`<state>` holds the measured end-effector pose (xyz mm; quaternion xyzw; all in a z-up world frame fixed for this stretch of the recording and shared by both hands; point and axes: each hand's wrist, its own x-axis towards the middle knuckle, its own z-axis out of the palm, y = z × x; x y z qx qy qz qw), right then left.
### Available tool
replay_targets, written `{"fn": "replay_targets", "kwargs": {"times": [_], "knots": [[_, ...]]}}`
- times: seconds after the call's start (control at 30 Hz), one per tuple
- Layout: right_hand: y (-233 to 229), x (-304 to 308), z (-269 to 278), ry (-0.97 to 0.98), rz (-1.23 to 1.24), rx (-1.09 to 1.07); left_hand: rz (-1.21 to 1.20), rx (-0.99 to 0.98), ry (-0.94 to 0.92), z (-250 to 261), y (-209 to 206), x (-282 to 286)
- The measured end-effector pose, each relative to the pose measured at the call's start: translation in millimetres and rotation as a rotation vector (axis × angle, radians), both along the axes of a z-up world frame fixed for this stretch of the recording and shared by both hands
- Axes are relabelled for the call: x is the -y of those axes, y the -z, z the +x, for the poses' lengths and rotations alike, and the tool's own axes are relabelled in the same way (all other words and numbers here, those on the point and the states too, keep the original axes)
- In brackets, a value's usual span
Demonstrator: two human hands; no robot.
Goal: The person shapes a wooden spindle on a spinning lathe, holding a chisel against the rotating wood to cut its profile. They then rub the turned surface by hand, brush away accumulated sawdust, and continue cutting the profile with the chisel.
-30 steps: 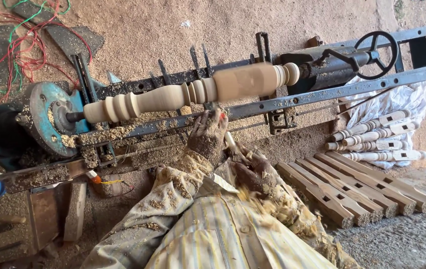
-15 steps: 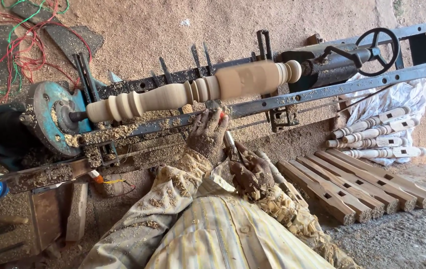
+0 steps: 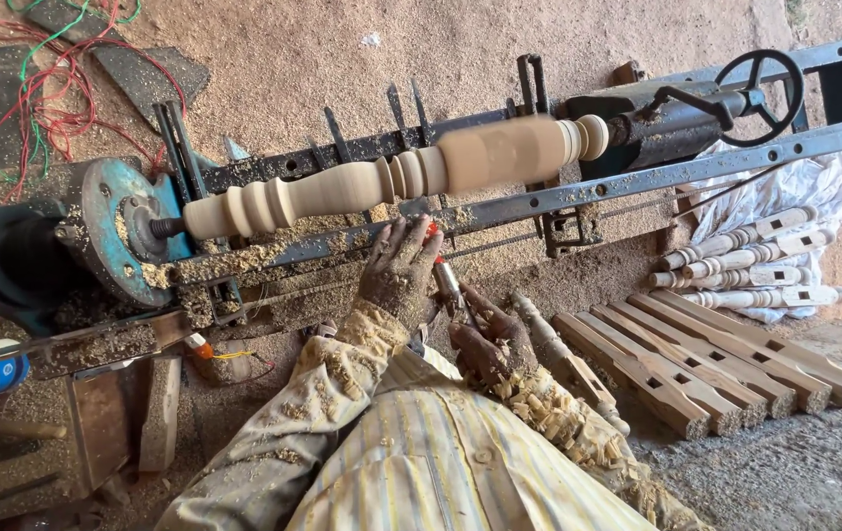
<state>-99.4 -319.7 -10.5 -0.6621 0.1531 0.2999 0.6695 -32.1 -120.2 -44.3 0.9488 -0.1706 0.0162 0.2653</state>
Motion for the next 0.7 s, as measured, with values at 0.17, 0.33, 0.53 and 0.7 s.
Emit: {"fn": "replay_targets", "kwargs": {"times": [0.17, 0.33, 0.53, 0.7], "knots": [[-58.2, -0.7, 18.5, 0.034, 0.059, -0.150, -0.004, 0.000, 0.024, 2.5, 1.3, 1.4], [-71.8, 8.9, 30.4, -0.078, -0.065, -0.148, -0.024, 0.011, -0.035, 1.5, 11.7, 6.0], [-64.0, 25.2, 45.8, -0.147, -0.148, -0.190, -0.082, 0.074, -0.029, 3.4, 32.1, 14.6], [-11.2, 53.3, 45.7, -0.100, 0.065, -0.011, 0.190, 0.270, -0.099, 3.0, 85.4, 23.1]]}}
